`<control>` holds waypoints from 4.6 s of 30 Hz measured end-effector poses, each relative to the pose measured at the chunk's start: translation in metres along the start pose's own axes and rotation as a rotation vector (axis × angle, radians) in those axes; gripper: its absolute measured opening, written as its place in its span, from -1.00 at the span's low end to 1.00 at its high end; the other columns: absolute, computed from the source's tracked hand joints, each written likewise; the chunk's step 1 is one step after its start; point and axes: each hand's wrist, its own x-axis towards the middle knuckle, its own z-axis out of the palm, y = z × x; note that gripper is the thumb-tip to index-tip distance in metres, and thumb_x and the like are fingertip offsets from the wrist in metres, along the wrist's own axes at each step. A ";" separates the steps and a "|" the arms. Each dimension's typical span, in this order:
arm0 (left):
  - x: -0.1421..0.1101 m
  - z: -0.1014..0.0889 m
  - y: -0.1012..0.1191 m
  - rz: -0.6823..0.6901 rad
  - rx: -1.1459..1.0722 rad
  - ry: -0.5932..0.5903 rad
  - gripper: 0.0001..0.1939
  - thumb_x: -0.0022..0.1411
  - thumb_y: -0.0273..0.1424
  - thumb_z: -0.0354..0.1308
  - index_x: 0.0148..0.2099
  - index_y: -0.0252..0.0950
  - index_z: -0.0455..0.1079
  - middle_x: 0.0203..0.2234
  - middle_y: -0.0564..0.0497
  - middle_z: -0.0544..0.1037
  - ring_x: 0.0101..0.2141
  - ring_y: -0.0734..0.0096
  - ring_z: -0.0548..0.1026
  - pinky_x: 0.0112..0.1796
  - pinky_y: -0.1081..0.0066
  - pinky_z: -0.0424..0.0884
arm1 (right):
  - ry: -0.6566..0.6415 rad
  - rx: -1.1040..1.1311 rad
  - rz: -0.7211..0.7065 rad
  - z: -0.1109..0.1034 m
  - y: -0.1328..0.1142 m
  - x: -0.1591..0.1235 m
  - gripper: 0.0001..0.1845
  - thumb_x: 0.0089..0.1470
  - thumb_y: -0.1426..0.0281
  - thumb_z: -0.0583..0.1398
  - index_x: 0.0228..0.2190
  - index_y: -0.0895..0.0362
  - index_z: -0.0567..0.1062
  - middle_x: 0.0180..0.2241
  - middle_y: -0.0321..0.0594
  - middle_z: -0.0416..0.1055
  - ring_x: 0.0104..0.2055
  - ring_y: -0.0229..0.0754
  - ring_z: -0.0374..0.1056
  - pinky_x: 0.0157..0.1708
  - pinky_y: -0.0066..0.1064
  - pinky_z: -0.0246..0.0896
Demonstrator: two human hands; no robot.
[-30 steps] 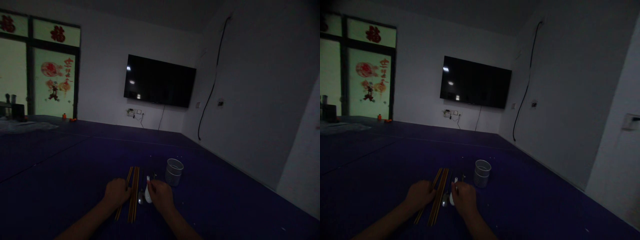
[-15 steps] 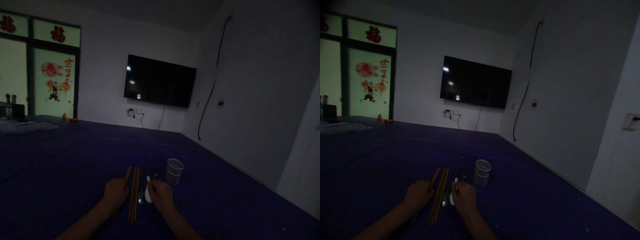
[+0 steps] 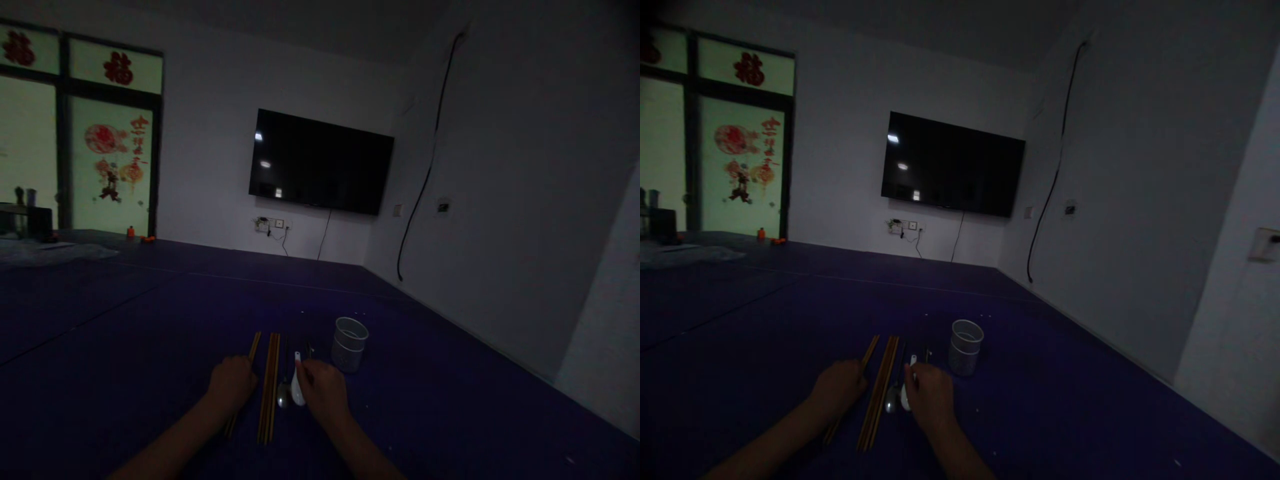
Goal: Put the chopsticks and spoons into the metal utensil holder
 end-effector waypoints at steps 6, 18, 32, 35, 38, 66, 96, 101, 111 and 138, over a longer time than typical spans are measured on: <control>0.000 0.002 -0.001 -0.002 -0.006 -0.009 -0.71 0.18 -0.44 -0.08 -0.20 -0.38 0.45 -0.24 -0.19 0.56 -0.22 0.18 0.52 -0.23 0.33 0.39 | 0.021 0.008 0.002 -0.002 -0.001 0.000 -0.51 0.24 0.27 -0.03 -0.65 0.12 0.40 -0.64 -0.30 0.39 -0.58 -0.34 0.28 -0.55 -0.46 -0.18; 0.001 -0.015 -0.006 0.058 -0.132 0.182 -0.77 0.23 -0.45 -0.11 -0.27 -0.36 0.38 -0.33 -0.15 0.52 -0.26 0.25 0.48 -0.23 0.36 0.32 | 0.035 0.136 0.032 -0.006 -0.007 0.001 -0.55 0.24 0.23 -0.05 -0.51 0.10 0.51 -0.58 -0.26 0.45 -0.52 -0.29 0.35 -0.51 -0.49 -0.04; -0.008 0.005 0.015 0.790 -0.141 0.820 -0.87 0.16 -0.52 -0.11 -0.34 -0.28 0.24 -0.44 -0.04 0.39 -0.40 0.32 0.34 -0.34 0.32 0.35 | -0.016 0.863 0.185 -0.013 -0.025 0.003 -0.46 0.12 -0.03 0.00 -0.49 0.15 0.45 -0.63 -0.35 0.29 -0.59 -0.31 0.20 -0.57 -0.51 0.06; -0.010 0.005 0.017 0.857 -0.122 0.847 -0.88 0.16 -0.52 -0.10 -0.35 -0.29 0.25 -0.46 -0.04 0.39 -0.40 0.33 0.35 -0.34 0.32 0.36 | -0.007 0.938 0.262 -0.010 -0.027 0.001 -0.49 0.08 -0.03 0.06 -0.49 0.16 0.44 -0.62 -0.33 0.30 -0.57 -0.29 0.21 -0.57 -0.50 0.07; -0.011 0.005 0.017 0.854 -0.128 0.841 -0.85 0.21 -0.49 -0.12 -0.34 -0.28 0.26 -0.46 -0.05 0.41 -0.39 0.31 0.37 -0.33 0.31 0.37 | 0.011 0.997 0.347 -0.008 -0.030 0.000 -0.49 0.05 -0.04 0.08 -0.54 0.16 0.41 -0.66 -0.36 0.26 -0.62 -0.31 0.18 -0.62 -0.50 0.03; -0.001 0.020 0.007 0.545 -0.563 0.562 -0.67 0.34 -0.23 -0.20 -0.22 -0.26 0.33 -0.32 -0.07 0.46 -0.25 0.27 0.42 -0.20 0.24 0.39 | 0.399 0.192 0.553 -0.057 0.099 0.031 -0.35 0.08 -0.09 -0.11 -0.53 0.16 0.46 -0.55 -0.03 0.46 -0.51 -0.07 0.34 -0.50 -0.37 0.05; 0.002 0.022 0.008 0.334 -0.345 0.413 -0.73 0.24 -0.41 -0.08 -0.45 -0.28 0.36 -0.44 -0.06 0.47 -0.34 0.29 0.43 -0.28 0.33 0.31 | 0.155 0.096 -0.193 -0.034 0.020 0.012 -0.65 0.23 0.25 -0.02 -0.28 0.07 0.54 -0.35 -0.16 0.53 -0.34 -0.19 0.43 -0.31 -0.40 0.22; 0.004 0.023 0.007 0.250 -0.250 0.356 -0.74 0.22 -0.39 -0.05 -0.47 -0.29 0.36 -0.45 -0.06 0.49 -0.36 0.28 0.44 -0.29 0.33 0.29 | -0.122 -0.011 -0.248 -0.016 -0.009 0.002 -0.52 0.26 0.28 -0.11 -0.47 0.08 0.51 -0.48 -0.18 0.51 -0.43 -0.22 0.41 -0.42 -0.47 0.12; 0.001 0.020 0.009 0.183 -0.207 0.272 -0.76 0.15 -0.33 0.00 -0.51 -0.28 0.33 -0.50 -0.03 0.50 -0.40 0.30 0.45 -0.36 0.37 0.26 | -0.190 0.039 -0.203 -0.011 -0.008 0.001 -0.53 0.24 0.23 -0.08 -0.53 0.08 0.48 -0.51 -0.22 0.51 -0.47 -0.23 0.40 -0.51 -0.47 0.02; -0.005 0.005 0.014 0.123 -0.083 0.182 -0.65 0.11 -0.29 -0.08 -0.52 -0.32 0.45 -0.51 -0.15 0.56 -0.38 0.14 0.52 -0.24 0.22 0.27 | -0.202 -0.034 -0.149 -0.007 -0.002 0.002 -0.60 0.21 0.26 -0.01 -0.55 0.07 0.47 -0.52 -0.25 0.51 -0.51 -0.24 0.39 -0.55 -0.48 -0.05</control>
